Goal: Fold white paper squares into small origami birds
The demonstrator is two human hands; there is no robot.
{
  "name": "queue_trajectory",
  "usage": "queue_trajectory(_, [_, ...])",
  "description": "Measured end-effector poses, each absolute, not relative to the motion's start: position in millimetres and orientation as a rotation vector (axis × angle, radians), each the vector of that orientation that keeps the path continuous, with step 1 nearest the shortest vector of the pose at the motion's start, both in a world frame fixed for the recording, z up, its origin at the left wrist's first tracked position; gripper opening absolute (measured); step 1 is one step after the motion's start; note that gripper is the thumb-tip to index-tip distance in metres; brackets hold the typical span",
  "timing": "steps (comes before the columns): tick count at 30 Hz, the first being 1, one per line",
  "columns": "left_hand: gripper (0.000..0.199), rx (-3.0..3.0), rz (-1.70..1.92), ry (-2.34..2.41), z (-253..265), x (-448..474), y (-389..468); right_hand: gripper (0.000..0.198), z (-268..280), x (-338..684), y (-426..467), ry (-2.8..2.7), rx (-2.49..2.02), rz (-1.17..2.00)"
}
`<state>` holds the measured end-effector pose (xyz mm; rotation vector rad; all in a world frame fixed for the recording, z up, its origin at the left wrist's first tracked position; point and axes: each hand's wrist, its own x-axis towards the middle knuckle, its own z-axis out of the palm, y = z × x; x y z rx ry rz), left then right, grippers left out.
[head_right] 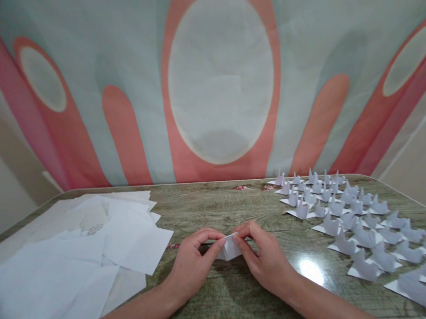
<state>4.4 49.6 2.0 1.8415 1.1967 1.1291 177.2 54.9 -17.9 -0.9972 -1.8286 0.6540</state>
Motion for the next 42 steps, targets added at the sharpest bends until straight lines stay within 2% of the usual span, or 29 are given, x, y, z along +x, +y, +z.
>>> queue_trajectory(9, [0.014,1.832,1.127,1.207,3,5,48,0.008,-18,175,54,-1.749,-0.989,0.742])
queue_trajectory(19, [0.007,1.855,1.051,1.259,7,6,44,0.009,-9,171,44,-1.870,-0.992,0.692])
queue_trajectory(22, [0.008,1.821,1.066,1.241,7,6,44,0.005,-9,169,43,-1.824,-1.040,0.715])
queue_trajectory(28, [0.013,1.651,1.107,1.214,0,4,49,0.011,-9,167,48,-1.826,-1.068,0.816])
queue_trajectory(36, [0.022,1.389,1.156,1.096,-12,5,56,0.016,-15,169,47,-1.765,-1.049,0.698])
queue_trajectory(42, [0.022,1.357,1.164,1.070,-12,5,57,0.010,-11,169,46,-1.828,-1.029,0.670])
